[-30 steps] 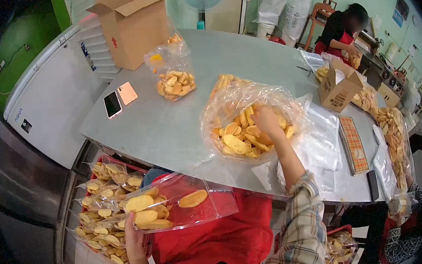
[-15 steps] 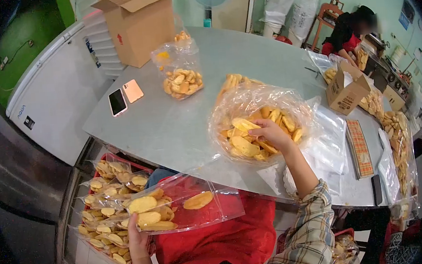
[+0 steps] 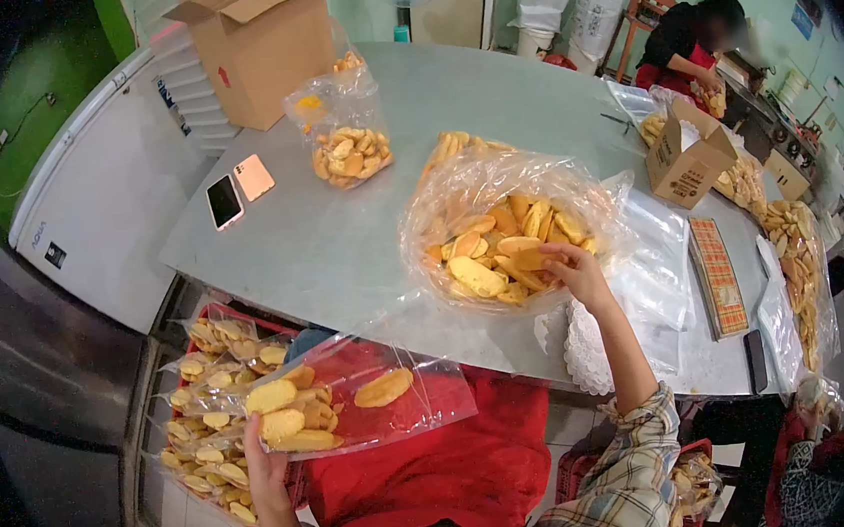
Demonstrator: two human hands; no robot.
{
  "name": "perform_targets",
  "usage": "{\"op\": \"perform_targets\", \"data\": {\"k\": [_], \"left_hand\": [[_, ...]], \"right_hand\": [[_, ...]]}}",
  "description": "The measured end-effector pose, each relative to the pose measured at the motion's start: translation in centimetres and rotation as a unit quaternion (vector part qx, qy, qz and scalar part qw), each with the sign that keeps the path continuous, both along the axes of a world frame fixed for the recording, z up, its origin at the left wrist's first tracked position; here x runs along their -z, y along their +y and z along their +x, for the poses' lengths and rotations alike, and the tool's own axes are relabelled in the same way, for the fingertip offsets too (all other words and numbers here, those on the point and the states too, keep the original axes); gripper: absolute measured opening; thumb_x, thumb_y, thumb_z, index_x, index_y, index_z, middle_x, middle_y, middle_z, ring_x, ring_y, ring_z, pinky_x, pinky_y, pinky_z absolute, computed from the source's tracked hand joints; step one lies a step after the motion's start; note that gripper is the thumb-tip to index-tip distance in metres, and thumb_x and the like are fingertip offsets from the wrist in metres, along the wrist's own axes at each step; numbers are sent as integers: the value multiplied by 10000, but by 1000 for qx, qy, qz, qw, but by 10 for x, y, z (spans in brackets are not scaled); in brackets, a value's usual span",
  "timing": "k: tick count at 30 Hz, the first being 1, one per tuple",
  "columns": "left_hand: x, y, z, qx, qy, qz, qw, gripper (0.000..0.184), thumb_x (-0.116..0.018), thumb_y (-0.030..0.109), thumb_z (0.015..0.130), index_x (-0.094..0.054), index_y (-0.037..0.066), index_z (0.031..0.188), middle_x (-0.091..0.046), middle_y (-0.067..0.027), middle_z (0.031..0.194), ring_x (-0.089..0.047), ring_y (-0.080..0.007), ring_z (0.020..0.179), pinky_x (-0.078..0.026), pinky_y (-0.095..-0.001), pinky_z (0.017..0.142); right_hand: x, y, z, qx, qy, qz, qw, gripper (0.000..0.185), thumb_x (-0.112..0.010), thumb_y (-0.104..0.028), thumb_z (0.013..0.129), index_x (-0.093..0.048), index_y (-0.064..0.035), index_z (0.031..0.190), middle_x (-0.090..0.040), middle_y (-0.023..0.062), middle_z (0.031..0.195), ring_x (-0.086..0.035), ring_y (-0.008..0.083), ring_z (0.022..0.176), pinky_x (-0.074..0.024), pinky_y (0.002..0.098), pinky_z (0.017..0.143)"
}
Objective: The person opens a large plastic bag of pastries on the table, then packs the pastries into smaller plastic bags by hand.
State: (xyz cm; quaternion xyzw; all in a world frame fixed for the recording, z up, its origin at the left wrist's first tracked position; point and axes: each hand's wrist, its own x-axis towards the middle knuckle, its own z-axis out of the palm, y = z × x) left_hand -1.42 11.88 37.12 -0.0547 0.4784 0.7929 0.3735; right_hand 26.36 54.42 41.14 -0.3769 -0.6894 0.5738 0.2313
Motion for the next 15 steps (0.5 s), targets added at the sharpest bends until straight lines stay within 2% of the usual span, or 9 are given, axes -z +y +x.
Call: {"op": "perform_targets", "data": {"k": [2,4,5,6,8,10,11,13,15], "left_hand": [[-3,1,-2,0,3,-14,1000,438,-550,283,815,-458,38,1166,-531,-98,1130,-509,-233,1044,-390,-372,912],[1,-1,-5,2,-9,-14,1000,441,-553,286,813,-459,37,1164,-536,-98,1124,-516,-233,1034,-396,-369,905],[2,0,-8,14,-15,-7,1000,444,-556,289,811,-460,35,1163,-540,-98,1117,-523,-233,1024,-402,-367,897],[2,1,-9,18,-8,-11,1000,444,-561,288,807,-465,29,1155,-551,-99,1100,-533,-230,1005,-416,-358,879],[-4,4,-10,29,-5,-15,999,443,-562,284,806,-467,25,1152,-554,-101,1095,-534,-227,1003,-417,-352,874],[-6,2,-13,68,1,-30,997,448,-566,267,802,-465,6,1152,-553,-106,1096,-531,-224,1006,-413,-334,874],[-7,2,-13,65,0,-30,997,448,-566,267,802,-465,6,1152,-553,-106,1096,-531,-224,1006,-413,-334,874],[-9,4,-10,70,3,-57,996,450,-560,256,806,-458,2,1163,-551,-108,1100,-528,-224,1012,-411,-331,875],[-9,5,-7,60,8,-61,996,438,-558,258,806,-464,9,1154,-550,-114,1102,-532,-237,1010,-415,-357,880]], "right_hand": [[4,-7,-4,5,-27,48,998,315,-576,-11,756,-568,-50,1068,-606,31,804,-533,76,632,-407,211,536],[4,-31,-10,-148,81,-117,979,324,-575,-16,758,-562,-38,1081,-608,41,779,-534,81,613,-408,213,532],[10,-42,-17,-238,40,-122,963,351,-565,8,759,-552,-32,1108,-612,50,785,-544,90,628,-410,203,537],[2,-63,-28,-271,20,-155,950,353,-564,-1,778,-539,-21,1130,-623,80,826,-571,112,687,-445,214,586],[23,-99,-54,-322,65,-138,934,342,-554,-36,811,-520,-15,1150,-631,61,879,-595,143,741,-474,253,662],[23,-125,-74,-359,52,71,929,342,-552,-93,828,-502,-37,1162,-639,85,897,-617,210,749,-478,299,699],[26,-132,-82,-362,52,70,928,342,-552,-93,828,-502,-37,1162,-639,85,897,-617,210,749,-478,299,699],[39,-142,-96,-408,-11,213,888,369,-575,-129,809,-499,-83,1166,-625,136,890,-611,281,750,-476,325,685],[43,-147,-101,-399,8,223,889,327,-606,-181,779,-546,-99,1091,-602,170,839,-598,308,713,-471,331,630]]}}
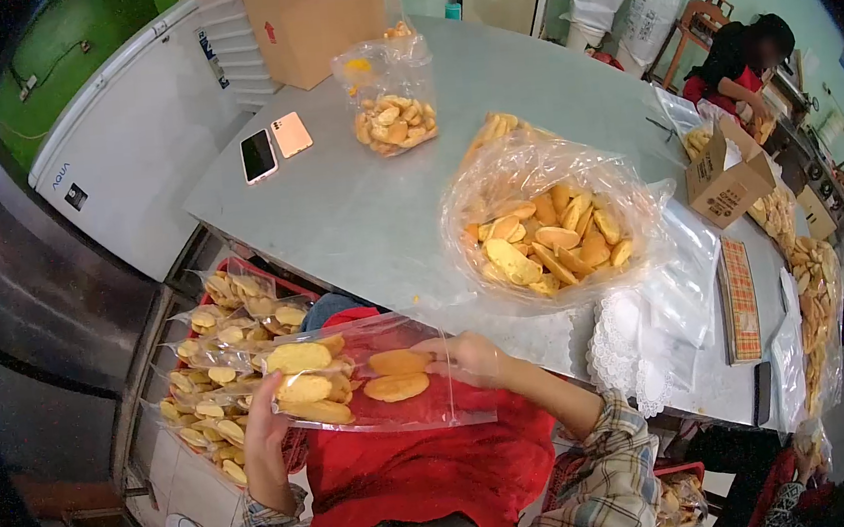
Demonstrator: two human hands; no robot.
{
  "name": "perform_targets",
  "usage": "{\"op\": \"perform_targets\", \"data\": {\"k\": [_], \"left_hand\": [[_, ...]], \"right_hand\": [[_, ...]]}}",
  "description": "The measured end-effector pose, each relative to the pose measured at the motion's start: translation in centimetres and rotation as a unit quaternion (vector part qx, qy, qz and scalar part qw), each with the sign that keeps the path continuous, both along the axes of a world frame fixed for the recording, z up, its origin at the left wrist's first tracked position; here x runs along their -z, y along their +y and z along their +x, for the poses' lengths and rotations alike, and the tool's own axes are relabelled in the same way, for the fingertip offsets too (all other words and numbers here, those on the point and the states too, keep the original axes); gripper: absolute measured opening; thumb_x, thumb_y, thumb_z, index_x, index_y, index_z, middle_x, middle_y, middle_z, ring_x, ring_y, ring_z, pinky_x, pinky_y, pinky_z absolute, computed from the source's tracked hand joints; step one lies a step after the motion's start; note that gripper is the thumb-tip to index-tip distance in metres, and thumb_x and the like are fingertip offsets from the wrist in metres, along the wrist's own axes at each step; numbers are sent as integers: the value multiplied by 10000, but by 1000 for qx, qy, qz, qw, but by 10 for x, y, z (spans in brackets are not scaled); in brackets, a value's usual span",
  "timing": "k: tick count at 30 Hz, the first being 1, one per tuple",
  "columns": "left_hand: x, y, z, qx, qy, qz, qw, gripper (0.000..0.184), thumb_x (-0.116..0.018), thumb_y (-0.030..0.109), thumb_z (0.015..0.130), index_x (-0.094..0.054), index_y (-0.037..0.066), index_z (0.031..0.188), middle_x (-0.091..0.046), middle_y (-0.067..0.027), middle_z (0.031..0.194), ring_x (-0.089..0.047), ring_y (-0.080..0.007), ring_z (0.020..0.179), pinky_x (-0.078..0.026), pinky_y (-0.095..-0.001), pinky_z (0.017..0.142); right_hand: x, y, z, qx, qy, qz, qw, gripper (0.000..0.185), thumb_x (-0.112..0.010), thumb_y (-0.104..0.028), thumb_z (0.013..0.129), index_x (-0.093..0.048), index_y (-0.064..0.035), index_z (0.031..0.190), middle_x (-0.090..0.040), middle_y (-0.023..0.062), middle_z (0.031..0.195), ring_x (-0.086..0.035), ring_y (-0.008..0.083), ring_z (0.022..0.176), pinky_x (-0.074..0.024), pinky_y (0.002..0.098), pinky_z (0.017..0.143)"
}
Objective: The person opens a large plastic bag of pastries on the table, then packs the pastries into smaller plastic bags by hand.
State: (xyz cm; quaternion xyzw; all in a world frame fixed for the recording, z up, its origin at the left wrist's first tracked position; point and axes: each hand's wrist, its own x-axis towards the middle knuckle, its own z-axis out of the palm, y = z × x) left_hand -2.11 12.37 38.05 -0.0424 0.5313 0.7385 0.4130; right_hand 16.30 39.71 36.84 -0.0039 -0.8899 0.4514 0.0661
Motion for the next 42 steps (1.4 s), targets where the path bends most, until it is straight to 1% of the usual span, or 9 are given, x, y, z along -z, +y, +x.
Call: {"op": "perform_targets", "data": {"k": [5,7,11,17,20,32,34,36,42], "left_hand": [[0,-3,3,4,-23,35,999,438,-552,254,813,-463,3,1161,-552,-108,1101,-529,-222,1014,-415,-337,872],[-6,-1,8,-41,-36,46,997,426,-548,252,816,-470,2,1152,-552,-106,1103,-537,-222,1003,-419,-338,867],[7,-5,5,-35,4,41,999,411,-544,248,818,-478,1,1140,-555,-104,1095,-545,-222,988,-424,-336,858],[5,-6,8,-43,-16,39,998,441,-556,252,804,-469,-5,1150,-546,-109,1104,-533,-227,1000,-417,-341,867],[6,-8,8,-39,-15,27,999,467,-566,266,793,-462,6,1166,-533,-105,1124,-517,-224,1024,-412,-340,871],[11,-8,3,-32,-22,30,999,457,-559,261,802,-459,21,1177,-522,-85,1141,-501,-216,1043,-413,-345,870],[13,-9,4,-42,-22,32,998,451,-546,258,811,-456,12,1178,-526,-88,1137,-510,-215,1033,-415,-339,868],[9,-7,6,-46,-25,21,998,442,-534,254,818,-456,10,1178,-525,-91,1141,-513,-212,1028,-414,-332,867],[9,-6,5,-54,-33,34,997,411,-526,235,823,-472,1,1157,-537,-96,1125,-517,-212,1030,-409,-326,870]], "right_hand": [[-8,51,6,85,58,139,985,198,-613,-216,773,-581,-69,902,-588,106,687,-564,252,578,-443,322,544],[-27,94,6,271,45,63,959,185,-599,-192,769,-592,-47,885,-583,117,684,-549,253,573,-443,320,546],[-13,220,9,423,-5,247,872,227,-528,-175,786,-595,-30,947,-609,196,826,-605,305,764,-466,368,658],[44,303,-23,415,-150,337,832,368,-540,-286,788,-561,-41,1061,-599,186,978,-557,330,947,-437,399,829],[22,267,-43,393,51,440,806,417,-587,-300,774,-540,-36,1094,-608,141,980,-552,294,956,-427,393,851],[-38,213,-28,287,48,105,951,439,-650,-264,745,-527,-31,1096,-612,95,907,-573,227,855,-457,355,786],[-63,187,-10,328,-101,-75,936,381,-674,-175,729,-543,-22,1052,-604,68,865,-576,178,761,-471,303,698],[-76,168,0,367,-206,28,907,293,-670,-119,724,-568,-17,979,-600,65,844,-579,166,695,-475,286,646],[-53,143,40,214,164,352,896,189,-673,-40,695,-583,-18,859,-590,103,802,-566,151,723,-460,274,631]]}}
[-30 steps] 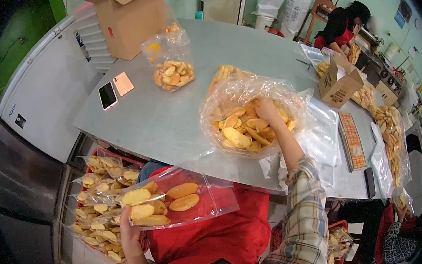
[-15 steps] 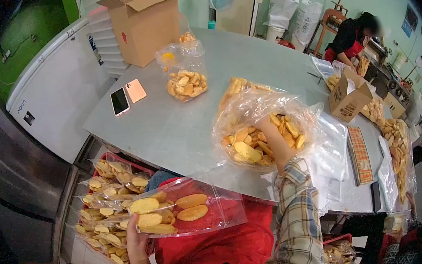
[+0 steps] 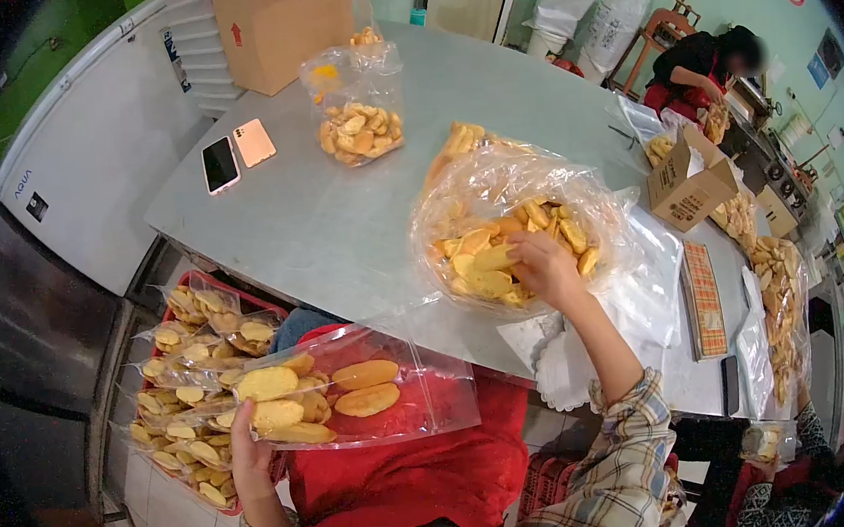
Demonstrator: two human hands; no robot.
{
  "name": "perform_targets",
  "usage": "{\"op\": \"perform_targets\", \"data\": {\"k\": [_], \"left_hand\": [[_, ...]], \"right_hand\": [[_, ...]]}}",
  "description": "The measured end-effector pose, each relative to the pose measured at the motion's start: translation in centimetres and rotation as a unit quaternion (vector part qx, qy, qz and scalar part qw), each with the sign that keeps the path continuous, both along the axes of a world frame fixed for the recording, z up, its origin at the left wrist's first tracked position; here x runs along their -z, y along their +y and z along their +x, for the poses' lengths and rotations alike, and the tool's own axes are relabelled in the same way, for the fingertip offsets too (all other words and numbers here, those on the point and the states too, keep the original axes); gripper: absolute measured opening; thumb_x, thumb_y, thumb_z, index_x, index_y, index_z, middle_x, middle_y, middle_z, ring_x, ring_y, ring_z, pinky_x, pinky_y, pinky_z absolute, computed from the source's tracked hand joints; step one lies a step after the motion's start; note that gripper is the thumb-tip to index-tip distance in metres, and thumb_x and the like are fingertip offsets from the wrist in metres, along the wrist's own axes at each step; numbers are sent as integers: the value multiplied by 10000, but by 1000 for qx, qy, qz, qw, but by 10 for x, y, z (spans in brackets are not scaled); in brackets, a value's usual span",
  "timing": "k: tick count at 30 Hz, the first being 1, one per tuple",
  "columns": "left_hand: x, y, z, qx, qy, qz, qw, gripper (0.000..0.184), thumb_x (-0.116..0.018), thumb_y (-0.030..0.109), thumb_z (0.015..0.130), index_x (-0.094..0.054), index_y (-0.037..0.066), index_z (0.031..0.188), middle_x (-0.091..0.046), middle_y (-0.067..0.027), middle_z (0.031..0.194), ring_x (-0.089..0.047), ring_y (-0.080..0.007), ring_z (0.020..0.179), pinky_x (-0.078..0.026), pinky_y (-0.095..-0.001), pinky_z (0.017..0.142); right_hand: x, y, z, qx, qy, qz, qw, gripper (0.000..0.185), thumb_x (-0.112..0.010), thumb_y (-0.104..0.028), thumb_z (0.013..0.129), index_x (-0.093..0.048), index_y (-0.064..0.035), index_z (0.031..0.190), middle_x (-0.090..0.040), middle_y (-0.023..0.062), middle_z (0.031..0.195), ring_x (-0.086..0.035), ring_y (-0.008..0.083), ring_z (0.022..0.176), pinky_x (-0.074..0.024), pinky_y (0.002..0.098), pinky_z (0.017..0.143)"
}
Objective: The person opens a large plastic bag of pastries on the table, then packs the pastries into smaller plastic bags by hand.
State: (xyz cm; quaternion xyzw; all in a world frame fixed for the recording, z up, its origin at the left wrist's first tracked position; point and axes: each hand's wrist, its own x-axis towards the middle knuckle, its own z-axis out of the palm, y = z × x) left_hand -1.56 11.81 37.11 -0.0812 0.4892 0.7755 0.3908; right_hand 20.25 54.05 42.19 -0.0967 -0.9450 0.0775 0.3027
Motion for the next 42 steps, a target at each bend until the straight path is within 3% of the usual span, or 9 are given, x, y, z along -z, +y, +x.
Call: {"op": "perform_targets", "data": {"k": [3,5,11,19,24,29,32,37,42], "left_hand": [[0,0,-1,17,-4,22,1000,402,-527,233,825,-476,5,1151,-535,-92,1125,-511,-210,1034,-405,-330,874],[-4,2,2,9,1,25,1000,402,-531,233,824,-477,7,1151,-533,-90,1127,-508,-208,1037,-402,-330,877],[8,-3,1,-14,14,13,1000,422,-560,237,809,-465,10,1152,-547,-106,1108,-538,-231,1005,-423,-350,880],[5,-3,3,-18,16,-13,1000,417,-545,276,819,-476,23,1144,-554,-104,1095,-548,-228,986,-434,-355,863],[7,-5,1,-7,29,-24,999,459,-537,329,819,-449,47,1170,-514,-113,1146,-517,-258,1031,-429,-387,871],[2,-3,1,-24,23,-46,998,463,-562,309,809,-457,28,1162,-520,-112,1127,-512,-251,1025,-426,-392,863],[9,-8,-2,-7,46,-39,998,484,-570,322,801,-449,35,1171,-510,-113,1137,-503,-255,1036,-423,-402,865],[21,-12,-10,-19,18,-36,999,570,-552,422,793,-405,83,1227,-479,-89,1190,-474,-268,1079,-406,-441,892],[26,-20,-15,-10,40,-57,998,598,-561,437,782,-404,76,1232,-462,-89,1211,-458,-272,1099,-398,-455,896]], "right_hand": [[-4,-9,2,-12,-7,9,1000,205,-683,-51,695,-582,-13,870,-582,92,778,-538,129,710,-442,262,616],[-9,-12,3,83,-94,-281,952,289,-678,-57,710,-565,-18,973,-584,57,808,-524,109,723,-435,246,671],[35,23,0,121,-101,-373,914,290,-664,-111,748,-571,-18,1006,-577,16,806,-502,83,717,-420,217,657],[39,43,-14,14,-75,-308,948,318,-640,-190,751,-584,-54,1033,-608,71,825,-554,169,740,-426,313,635],[-8,29,-18,96,-232,-229,940,262,-605,-280,769,-612,-33,857,-612,119,735,-582,237,683,-435,358,619],[-79,-1,-12,66,-383,-275,880,219,-573,-239,821,-617,-29,778,-577,38,640,-526,122,539,-403,278,492],[-116,-15,0,-40,-217,-320,921,199,-552,-214,839,-603,-27,792,-550,14,623,-488,71,520,-361,217,455],[-127,-36,14,-132,228,-456,850,141,-531,-140,855,-592,-20,814,-511,-34,618,-427,10,529,-331,163,452],[-108,-61,-16,-251,181,-475,824,91,-550,-83,833,-587,-2,816,-512,-29,617,-422,12,528,-307,164,448]]}}
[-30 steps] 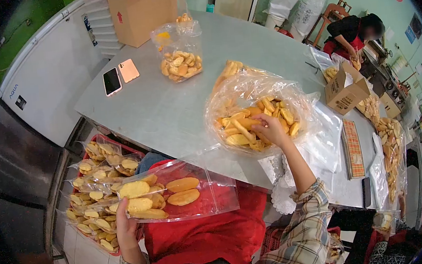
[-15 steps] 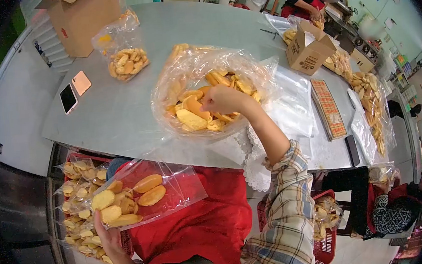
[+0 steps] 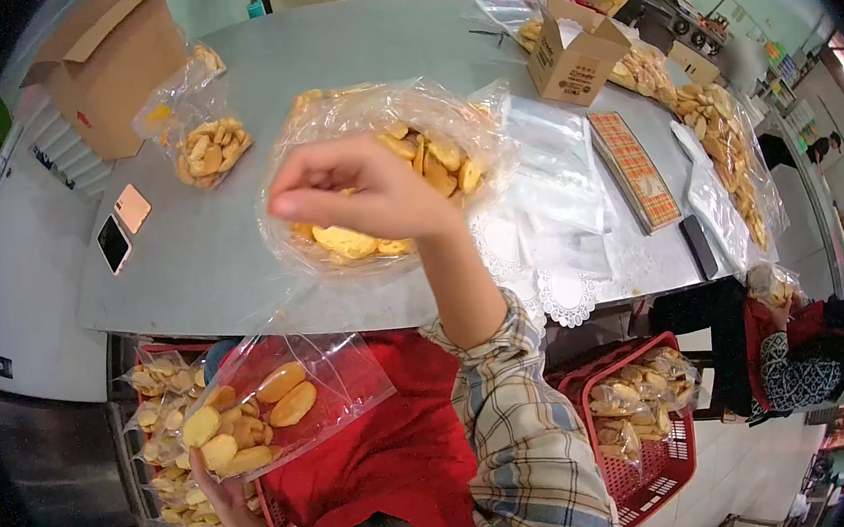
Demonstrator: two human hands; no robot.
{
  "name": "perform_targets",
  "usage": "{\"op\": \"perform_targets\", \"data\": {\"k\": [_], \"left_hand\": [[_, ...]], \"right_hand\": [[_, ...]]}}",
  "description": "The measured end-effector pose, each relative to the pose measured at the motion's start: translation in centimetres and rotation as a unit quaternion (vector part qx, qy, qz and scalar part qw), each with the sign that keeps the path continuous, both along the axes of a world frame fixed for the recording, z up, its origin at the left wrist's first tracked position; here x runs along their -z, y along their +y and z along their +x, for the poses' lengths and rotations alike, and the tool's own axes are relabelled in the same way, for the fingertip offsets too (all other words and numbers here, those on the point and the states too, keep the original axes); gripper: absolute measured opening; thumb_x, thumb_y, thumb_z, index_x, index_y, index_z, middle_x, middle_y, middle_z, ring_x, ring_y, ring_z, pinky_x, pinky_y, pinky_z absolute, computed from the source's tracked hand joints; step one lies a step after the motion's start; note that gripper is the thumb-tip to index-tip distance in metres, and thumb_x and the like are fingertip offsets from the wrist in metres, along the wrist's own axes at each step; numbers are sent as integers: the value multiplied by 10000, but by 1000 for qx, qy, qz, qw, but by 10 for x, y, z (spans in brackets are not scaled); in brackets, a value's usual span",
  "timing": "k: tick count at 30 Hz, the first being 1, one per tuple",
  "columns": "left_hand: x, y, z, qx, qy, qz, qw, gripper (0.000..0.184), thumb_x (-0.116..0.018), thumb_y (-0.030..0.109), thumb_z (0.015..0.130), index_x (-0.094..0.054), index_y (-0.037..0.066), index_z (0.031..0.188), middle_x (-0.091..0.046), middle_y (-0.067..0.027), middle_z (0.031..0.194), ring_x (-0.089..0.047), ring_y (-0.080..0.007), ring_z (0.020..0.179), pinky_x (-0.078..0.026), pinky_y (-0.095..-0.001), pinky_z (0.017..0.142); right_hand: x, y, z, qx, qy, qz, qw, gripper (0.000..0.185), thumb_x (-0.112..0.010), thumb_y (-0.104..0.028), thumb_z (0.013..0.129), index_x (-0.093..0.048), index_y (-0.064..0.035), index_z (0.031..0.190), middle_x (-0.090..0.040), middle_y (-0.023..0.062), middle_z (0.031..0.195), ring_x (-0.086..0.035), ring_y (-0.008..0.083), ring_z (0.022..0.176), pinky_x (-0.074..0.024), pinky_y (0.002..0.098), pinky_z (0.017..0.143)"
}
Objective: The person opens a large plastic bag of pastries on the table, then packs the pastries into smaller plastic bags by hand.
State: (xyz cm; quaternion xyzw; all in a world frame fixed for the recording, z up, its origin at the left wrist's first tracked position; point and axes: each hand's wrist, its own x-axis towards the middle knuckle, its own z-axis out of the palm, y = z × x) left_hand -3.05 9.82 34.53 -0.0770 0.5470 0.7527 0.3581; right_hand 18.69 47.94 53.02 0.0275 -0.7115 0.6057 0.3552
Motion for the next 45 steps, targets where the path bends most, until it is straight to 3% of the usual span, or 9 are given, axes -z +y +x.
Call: {"op": "perform_targets", "data": {"k": [10,15,31,32,34,37,40,41,45], "left_hand": [[-16,13,9,-20,7,7,1000,594,-566,407,789,-393,58,1238,-446,-100,1222,-445,-271,1113,-391,-440,906],[-7,7,9,-17,70,20,997,620,-599,408,761,-389,72,1238,-448,-106,1213,-444,-274,1111,-376,-434,924],[-17,13,11,-33,-19,6,999,606,-585,421,773,-402,78,1238,-437,-85,1239,-439,-265,1123,-397,-451,900],[-17,13,11,-40,-13,6,999,592,-577,406,777,-404,71,1234,-452,-96,1221,-446,-272,1111,-378,-445,921],[-19,9,5,-31,-9,-2,999,579,-569,391,781,-405,64,1230,-466,-107,1203,-453,-279,1100,-360,-438,941],[-27,19,18,-42,-17,54,997,546,-521,385,817,-396,67,1242,-463,-111,1210,-446,-276,1110,-345,-427,957],[-9,11,5,-2,-7,80,997,541,-535,384,822,-403,54,1230,-474,-102,1203,-471,-261,1090,-408,-427,895],[-13,7,3,-8,-12,78,997,541,-535,384,822,-403,54,1230,-474,-102,1203,-471,-261,1090,-408,-427,895],[-15,2,-7,8,16,-17,1000,534,-536,366,817,-397,51,1226,-482,-106,1170,-468,-266,1084,-386,-422,918]], "right_hand": [[-32,3,-17,257,141,-93,951,149,-522,-134,851,-580,3,857,-405,-59,534,-317,11,477,-231,178,431],[-34,28,10,-85,338,-64,935,387,-255,-328,937,-559,-91,979,-275,-47,488,-243,75,429,-220,218,425],[-120,33,-56,-235,310,-34,921,345,-395,-362,904,-559,-60,934,-339,-1,472,-282,87,397,-243,229,400],[-108,19,-46,-228,309,-43,922,345,-395,-362,904,-559,-60,934,-339,-1,472,-282,87,397,-243,229,400],[-87,-38,-1,309,-90,107,941,289,-320,-227,929,-501,-42,799,-362,-20,522,-340,47,485,-284,202,484],[69,-91,97,601,-3,-24,799,127,-409,-56,866,-451,-18,752,-435,36,693,-435,112,637,-392,248,582],[333,-160,201,628,-303,122,706,286,-468,-169,872,-480,-3,1104,-550,84,981,-523,199,861,-398,328,789],[394,-152,209,575,-308,-126,747,400,-464,-293,863,-472,21,1111,-550,93,997,-510,198,897,-376,346,816],[358,-125,219,396,-314,-465,727,506,-389,-460,877,-560,-22,1064,-576,47,1012,-505,154,897,-365,266,787]]}}
